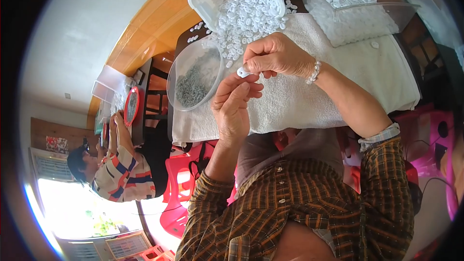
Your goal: Manually assembling small white plastic components by joining two parts together.
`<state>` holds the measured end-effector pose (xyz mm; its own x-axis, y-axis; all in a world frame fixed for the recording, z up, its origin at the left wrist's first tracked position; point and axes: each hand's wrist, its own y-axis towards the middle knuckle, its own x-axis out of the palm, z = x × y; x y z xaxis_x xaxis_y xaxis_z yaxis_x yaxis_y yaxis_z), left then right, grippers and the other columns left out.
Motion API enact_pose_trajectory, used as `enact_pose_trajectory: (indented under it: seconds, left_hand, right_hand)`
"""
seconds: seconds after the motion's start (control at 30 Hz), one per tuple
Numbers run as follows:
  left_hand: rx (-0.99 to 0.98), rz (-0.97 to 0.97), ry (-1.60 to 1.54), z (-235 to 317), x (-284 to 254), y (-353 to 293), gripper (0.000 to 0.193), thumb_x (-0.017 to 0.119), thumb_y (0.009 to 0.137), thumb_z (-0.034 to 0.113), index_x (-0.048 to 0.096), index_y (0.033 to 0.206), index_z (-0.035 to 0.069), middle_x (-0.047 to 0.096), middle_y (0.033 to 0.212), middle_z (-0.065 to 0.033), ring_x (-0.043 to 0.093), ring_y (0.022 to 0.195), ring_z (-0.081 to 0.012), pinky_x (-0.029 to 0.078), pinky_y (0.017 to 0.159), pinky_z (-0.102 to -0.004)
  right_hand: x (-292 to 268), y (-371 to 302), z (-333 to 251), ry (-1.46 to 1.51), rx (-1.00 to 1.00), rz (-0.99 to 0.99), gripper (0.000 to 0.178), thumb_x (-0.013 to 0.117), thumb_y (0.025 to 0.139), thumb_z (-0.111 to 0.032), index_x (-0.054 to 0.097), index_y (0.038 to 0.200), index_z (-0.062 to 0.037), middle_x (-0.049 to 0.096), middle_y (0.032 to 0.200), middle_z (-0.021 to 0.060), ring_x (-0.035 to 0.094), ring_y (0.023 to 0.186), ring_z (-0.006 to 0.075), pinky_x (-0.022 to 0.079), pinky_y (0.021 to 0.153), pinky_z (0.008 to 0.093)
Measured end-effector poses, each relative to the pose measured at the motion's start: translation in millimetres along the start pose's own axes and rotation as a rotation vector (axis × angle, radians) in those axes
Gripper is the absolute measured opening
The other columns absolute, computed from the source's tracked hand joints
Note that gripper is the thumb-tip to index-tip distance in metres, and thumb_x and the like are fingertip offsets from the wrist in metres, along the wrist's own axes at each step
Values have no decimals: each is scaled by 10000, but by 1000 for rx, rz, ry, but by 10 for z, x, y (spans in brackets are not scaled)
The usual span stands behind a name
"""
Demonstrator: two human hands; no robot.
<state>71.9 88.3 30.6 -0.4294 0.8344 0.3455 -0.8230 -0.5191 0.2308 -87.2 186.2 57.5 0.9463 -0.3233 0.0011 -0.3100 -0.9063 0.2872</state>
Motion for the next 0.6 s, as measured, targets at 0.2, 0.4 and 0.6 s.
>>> enact_pose_trajectory:
  seconds: [0.2,0.4,0.6]
  left_hand:
    - [-31,44,-20,73,5,-83,151,561,898,65,599,1023,-12,669,950,-150,647,759,-190,513,693,-295]
    - [-47,49,-37,56,0,-104,127,561,900,78,596,990,-5,665,939,-151,641,743,-185,499,669,-283]
    - [-51,76,24,25,28,-64,129,546,903,63,589,1003,-6,662,947,-150,633,735,-170,493,661,-268]
  right_hand:
    - [57,-21,-48,-29,14,-78,163,667,823,-209,670,765,-57,588,607,-18,504,495,39,384,440,187]
    - [20,-13,7,23,-13,-125,163,644,835,-205,670,780,-53,584,604,-18,511,498,46,391,449,188]
    - [-6,8,78,-34,3,-86,147,623,825,-176,674,784,-45,589,607,-13,523,499,49,410,453,192]
